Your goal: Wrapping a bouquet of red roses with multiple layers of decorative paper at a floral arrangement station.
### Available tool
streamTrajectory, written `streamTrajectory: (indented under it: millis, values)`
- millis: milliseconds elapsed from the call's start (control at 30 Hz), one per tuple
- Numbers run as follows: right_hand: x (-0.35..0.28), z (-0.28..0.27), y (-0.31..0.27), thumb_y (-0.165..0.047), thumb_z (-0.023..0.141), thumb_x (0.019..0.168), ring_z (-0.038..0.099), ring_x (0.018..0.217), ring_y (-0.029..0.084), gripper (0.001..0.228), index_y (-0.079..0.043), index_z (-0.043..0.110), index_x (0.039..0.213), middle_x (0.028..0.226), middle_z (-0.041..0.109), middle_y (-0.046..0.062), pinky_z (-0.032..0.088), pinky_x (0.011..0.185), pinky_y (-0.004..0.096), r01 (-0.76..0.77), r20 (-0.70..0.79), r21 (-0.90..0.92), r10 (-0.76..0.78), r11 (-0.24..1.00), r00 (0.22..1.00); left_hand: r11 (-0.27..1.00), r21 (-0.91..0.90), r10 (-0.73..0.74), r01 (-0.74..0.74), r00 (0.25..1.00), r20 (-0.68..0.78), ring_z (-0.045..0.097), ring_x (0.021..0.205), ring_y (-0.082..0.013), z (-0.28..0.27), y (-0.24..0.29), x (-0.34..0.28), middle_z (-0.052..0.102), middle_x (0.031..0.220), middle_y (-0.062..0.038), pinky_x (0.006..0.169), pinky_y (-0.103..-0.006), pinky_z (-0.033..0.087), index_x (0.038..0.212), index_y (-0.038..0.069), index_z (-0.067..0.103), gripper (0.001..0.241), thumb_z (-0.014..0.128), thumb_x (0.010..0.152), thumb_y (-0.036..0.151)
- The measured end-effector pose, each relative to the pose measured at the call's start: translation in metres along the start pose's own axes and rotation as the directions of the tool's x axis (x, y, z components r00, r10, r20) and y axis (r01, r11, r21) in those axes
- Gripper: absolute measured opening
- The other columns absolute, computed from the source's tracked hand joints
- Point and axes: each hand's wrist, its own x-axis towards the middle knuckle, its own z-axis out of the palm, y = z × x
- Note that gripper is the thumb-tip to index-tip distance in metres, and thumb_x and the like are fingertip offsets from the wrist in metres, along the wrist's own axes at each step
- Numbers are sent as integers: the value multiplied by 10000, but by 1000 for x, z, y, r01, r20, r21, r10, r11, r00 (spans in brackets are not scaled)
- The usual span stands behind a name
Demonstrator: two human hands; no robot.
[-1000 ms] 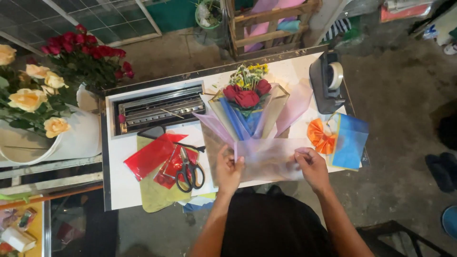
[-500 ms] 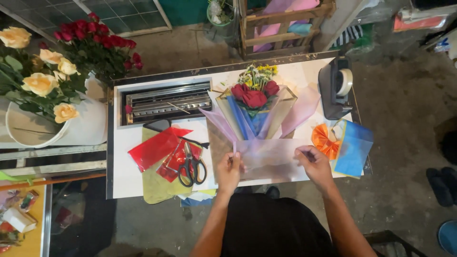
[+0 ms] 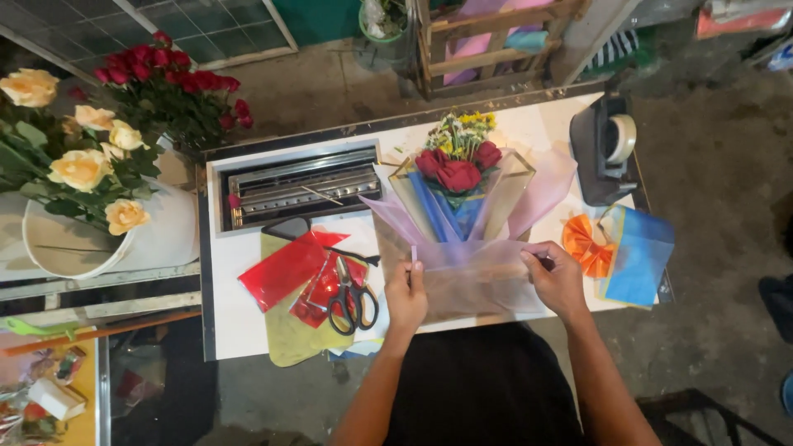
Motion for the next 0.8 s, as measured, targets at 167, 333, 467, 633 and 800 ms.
streamTrajectory:
  millis: [167,333,467,633,800]
  values:
    - [-14,-2,19,-168,800,926,700,718,244,143,-74,783,1032,766,662,129,595,644,367,-164,49,-71,167,984,985,966,257,39,-40,999,9,684,550,-261,6,-37,-23,632,577,-60,525,-333,510,938,179,618,308,506,1066,437]
    - [-25,-11,39,-193,790,923,736,893,391,171,-52,770,1018,857,722,218,604,753,495,-225,144,-168,250,960,958,660,563,560,-498,825,73,642,529,-263,11,-95,-47,608,661,-27,505,-321,493,974,192,639,115,594,1023,286]
    - [-28,-16,51,-322,674,932,703,881,161,224,-115,748,973,903,770,27,541,857,304,-133,292,-386,258,913,921,977,207,-3,-45,974,228,600,610,-325,-15,-34,-52,610,665,-115,622,-470,436,880,109,566,260,535,1024,323]
    - [-22,-18,44,-243,686,954,701,761,216,177,-74,731,987,818,721,84,560,713,349,-249,323,-241,319,938,891,978,207,-93,35,957,276,695,666,-356,-18,-33,-43,685,670,-137,625,-458,488,904,124,607,233,604,991,340]
    - [-5,-25,11,-164,779,898,734,818,341,292,-2,733,1137,847,735,256,588,713,511,-278,415,-164,322,946,851,987,132,-134,96,940,315,742,652,-329,-15,-17,-33,686,571,-113,582,-406,537,908,125,628,219,649,989,328]
